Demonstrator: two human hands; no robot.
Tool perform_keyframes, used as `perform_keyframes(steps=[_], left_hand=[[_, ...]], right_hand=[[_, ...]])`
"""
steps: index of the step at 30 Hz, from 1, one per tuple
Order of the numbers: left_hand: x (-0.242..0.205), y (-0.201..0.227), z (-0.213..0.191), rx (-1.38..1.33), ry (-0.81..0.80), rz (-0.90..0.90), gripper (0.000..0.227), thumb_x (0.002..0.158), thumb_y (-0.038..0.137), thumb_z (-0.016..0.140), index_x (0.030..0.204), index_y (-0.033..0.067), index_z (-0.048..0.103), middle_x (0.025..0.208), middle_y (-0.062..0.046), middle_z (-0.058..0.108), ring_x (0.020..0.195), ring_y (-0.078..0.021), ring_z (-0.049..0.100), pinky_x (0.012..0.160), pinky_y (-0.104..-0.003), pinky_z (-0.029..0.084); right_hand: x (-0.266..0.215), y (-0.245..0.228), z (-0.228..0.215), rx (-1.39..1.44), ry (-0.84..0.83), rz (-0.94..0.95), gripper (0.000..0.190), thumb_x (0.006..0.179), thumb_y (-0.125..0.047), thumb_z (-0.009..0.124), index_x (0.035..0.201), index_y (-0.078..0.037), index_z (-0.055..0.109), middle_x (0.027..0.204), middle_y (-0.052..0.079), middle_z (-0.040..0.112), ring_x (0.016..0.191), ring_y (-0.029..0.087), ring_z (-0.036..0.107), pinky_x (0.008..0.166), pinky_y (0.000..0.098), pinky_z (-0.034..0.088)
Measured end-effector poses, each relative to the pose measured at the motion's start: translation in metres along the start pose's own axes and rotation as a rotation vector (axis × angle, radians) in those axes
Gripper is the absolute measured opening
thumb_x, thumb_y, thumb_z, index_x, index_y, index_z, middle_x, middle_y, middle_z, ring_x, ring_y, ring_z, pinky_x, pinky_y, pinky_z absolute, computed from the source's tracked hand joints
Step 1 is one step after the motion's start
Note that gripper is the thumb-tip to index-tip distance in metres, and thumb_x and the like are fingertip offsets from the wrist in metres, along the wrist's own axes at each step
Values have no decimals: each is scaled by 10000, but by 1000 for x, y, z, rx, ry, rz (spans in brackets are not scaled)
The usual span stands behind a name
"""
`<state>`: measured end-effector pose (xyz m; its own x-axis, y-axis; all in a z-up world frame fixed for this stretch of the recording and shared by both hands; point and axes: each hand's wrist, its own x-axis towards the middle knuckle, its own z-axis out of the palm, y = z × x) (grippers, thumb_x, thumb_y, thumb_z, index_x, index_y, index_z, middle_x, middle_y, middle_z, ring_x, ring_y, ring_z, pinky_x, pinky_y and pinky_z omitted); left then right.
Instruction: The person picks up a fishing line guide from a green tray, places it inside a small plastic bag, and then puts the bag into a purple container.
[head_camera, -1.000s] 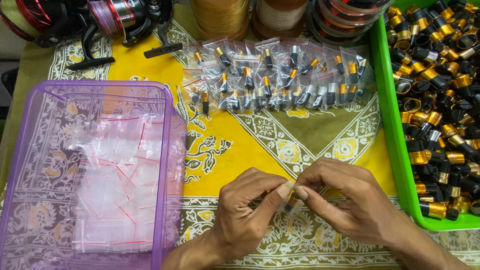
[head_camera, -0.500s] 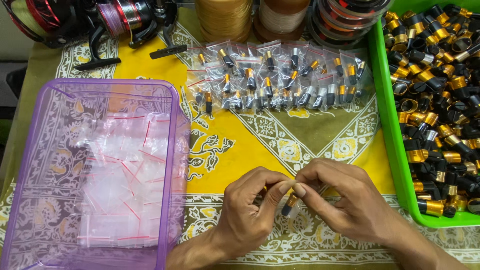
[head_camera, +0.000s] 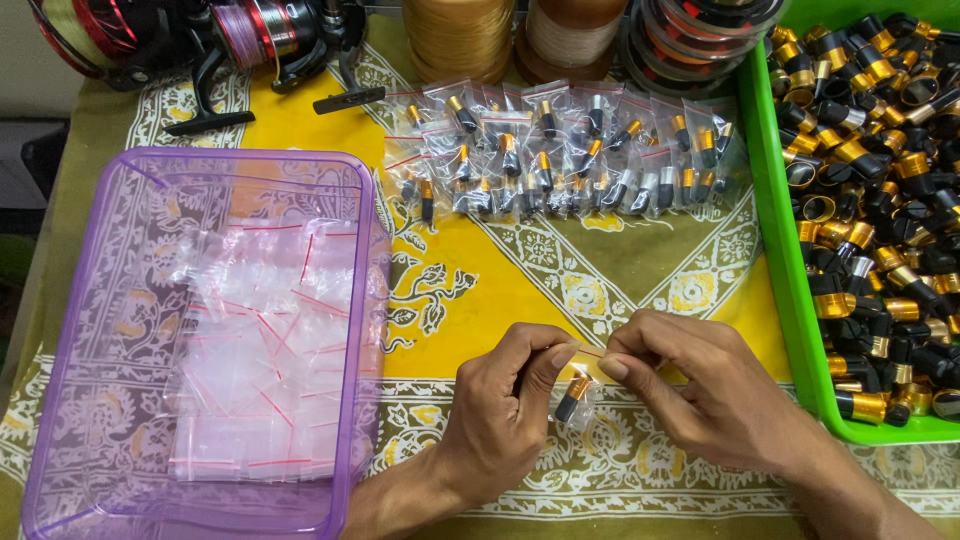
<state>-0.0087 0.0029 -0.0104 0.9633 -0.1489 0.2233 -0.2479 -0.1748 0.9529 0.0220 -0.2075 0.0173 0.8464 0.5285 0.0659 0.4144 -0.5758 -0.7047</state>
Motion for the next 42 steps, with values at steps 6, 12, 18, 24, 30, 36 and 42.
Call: perform_keyframes(steps=[6,12,18,24,30,36,42], left_hand=[[3,-8,-2,9,38,-34,173,1050,213,560,1068,75,663,801,-19,676,562,-90,508,505,-271,428],[3,-8,0,0,37,-6,215,1056,242,543,1118,78,667,886,-30,720,612,-108,573,563,-277,485],[5,-1,-1,-55,5,-108,322,1022,288,597,1228,43,634,624,39,476,537,-70,410,497,-274,379],[1,3,1,-55,15,-115,321,1008,278,626,1217,43,559,607,42,427,529,-76,393,505,-291,383],[-7,4,4,14,-17,135,197,1028,228,617,1106,55,563,612,15,338,516,-110,318,487,-287,303],[-9,2,6,48,-130,414,286,1060,178,586,825,18,620,645,-65,554,509,-200,486,498,-365,361],[-7,2,1,44,-146,377,356,1069,209,577,755,42,596,599,-44,516,477,-180,436,471,-358,330]], right_hand=[[5,-3,7,122,74,193,254,944,-339,649,884,-122,767,730,-48,758,631,61,663,567,255,511],[2,-2,19,309,138,256,199,930,-268,678,948,-86,757,775,0,771,647,89,735,569,238,621],[2,2,19,303,222,336,172,936,-238,691,935,-73,740,742,0,747,623,93,730,574,235,576],[5,6,17,268,271,277,171,958,-205,661,1015,-55,722,684,31,728,582,98,685,594,243,573],[9,8,18,142,266,275,195,963,-236,652,1042,-88,752,740,2,761,591,71,684,530,235,529],[14,8,16,114,303,281,185,974,-217,645,1051,-90,755,845,-8,768,712,71,671,646,250,539],[36,-16,-10,-23,275,167,159,968,-170,661,1047,-62,747,902,42,775,709,134,684,633,284,566]])
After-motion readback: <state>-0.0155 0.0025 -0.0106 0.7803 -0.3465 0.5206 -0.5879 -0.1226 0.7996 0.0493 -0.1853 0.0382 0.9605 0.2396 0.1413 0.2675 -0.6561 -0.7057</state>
